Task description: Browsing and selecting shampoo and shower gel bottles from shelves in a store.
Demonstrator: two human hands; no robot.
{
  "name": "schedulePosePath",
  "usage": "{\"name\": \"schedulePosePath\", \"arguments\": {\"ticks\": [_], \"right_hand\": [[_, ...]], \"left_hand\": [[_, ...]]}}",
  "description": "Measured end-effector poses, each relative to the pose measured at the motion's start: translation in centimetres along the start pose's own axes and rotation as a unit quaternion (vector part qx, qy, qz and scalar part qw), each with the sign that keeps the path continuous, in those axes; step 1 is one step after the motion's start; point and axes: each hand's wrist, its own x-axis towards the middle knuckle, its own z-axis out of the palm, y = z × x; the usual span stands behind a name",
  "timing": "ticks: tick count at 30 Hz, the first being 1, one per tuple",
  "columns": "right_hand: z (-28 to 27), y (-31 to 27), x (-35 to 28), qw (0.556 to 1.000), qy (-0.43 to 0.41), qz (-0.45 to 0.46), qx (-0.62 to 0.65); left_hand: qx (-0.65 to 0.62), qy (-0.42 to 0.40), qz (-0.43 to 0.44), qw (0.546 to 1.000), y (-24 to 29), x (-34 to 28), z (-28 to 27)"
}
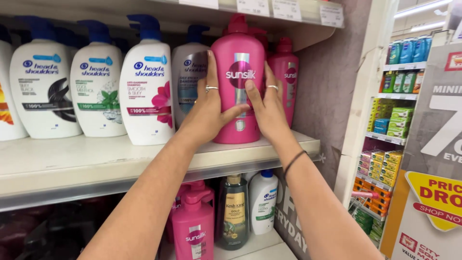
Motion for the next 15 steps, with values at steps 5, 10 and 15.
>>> {"name": "schedulePosePath", "arguments": {"ticks": [5, 10, 15], "right_hand": [[-0.2, 0.8, -1.0, 0.997, -0.024, 0.053, -0.057], [-0.6, -0.2, -1.5, 0.99, -0.051, 0.12, -0.047], [-0.6, -0.6, -1.5, 0.987, -0.037, 0.151, -0.05]], "left_hand": [[-0.009, -0.013, 0.029, 0.999, -2.4, 0.5, 1.4], [-0.033, -0.037, 0.066, 0.997, -3.0, 0.1, 1.8], [-0.029, -0.062, 0.068, 0.995, -3.1, -0.1, 1.6]]}}
